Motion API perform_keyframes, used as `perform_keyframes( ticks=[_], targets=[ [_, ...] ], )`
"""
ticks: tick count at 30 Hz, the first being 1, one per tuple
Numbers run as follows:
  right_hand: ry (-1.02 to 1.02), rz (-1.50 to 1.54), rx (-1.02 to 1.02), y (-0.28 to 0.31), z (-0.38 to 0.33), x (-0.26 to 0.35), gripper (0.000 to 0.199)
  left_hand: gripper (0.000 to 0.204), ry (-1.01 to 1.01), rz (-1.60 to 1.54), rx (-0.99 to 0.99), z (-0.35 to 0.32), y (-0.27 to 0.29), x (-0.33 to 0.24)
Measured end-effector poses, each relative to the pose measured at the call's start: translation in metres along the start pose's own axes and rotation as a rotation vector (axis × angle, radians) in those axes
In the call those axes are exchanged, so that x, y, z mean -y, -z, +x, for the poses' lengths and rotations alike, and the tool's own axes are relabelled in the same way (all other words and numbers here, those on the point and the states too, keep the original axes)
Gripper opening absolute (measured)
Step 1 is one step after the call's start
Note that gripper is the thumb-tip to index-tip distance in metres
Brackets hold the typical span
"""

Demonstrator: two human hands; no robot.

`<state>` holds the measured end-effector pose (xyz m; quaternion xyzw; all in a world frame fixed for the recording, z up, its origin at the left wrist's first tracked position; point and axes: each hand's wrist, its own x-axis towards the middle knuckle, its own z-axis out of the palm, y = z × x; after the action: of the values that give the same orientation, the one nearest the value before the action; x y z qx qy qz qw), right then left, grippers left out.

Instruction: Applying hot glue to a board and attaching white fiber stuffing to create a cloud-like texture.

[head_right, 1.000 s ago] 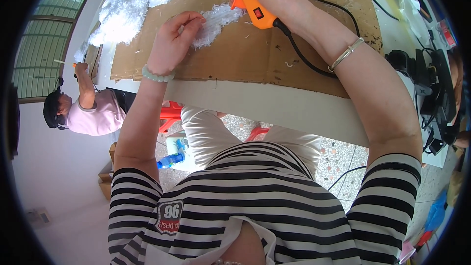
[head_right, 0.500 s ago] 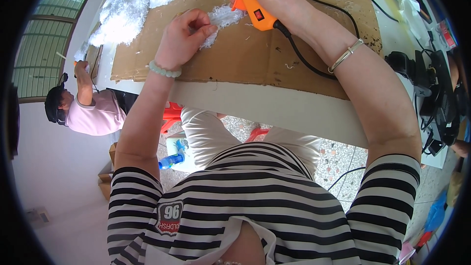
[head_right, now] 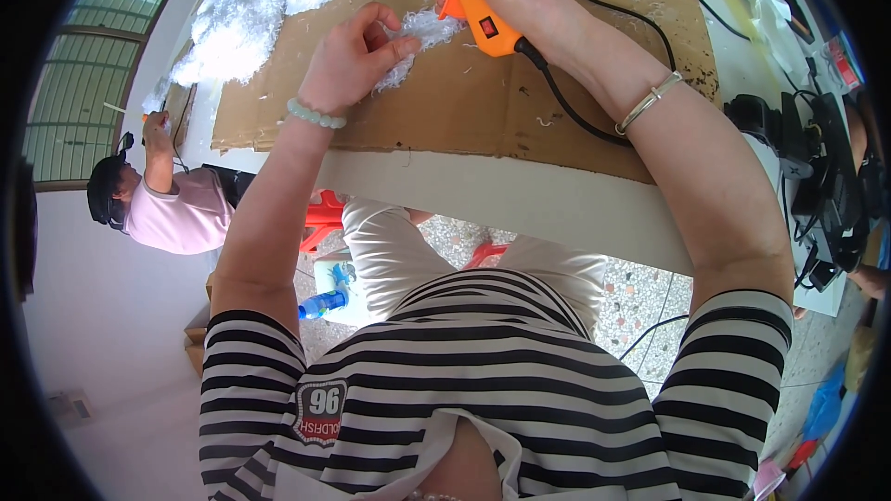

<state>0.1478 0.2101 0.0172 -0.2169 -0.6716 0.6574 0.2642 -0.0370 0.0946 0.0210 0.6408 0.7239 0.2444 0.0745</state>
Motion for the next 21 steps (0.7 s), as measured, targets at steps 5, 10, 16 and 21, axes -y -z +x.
perform_keyframes(
  ticks=[5,10,16,21],
  targets=[
    [-0.024,-0.004,-0.009,0.0,0.0,0.0,0.038,0.024,0.005,-0.085,-0.063,0.007,-0.007,0.015],
    [0.0,0.095,0.018,0.007,-0.007,0.005,0.033,0.027,0.021,-0.282,-0.012,0.01,-0.005,0.022],
    [0.113,0.315,0.079,-0.002,0.01,-0.016,0.027,0.031,-0.036,-0.365,0.132,-0.002,-0.009,0.038],
    [0.087,0.225,0.043,-0.003,0.004,-0.005,0.027,0.024,-0.038,-0.28,0.145,-0.001,0.0,0.028]
  ],
)
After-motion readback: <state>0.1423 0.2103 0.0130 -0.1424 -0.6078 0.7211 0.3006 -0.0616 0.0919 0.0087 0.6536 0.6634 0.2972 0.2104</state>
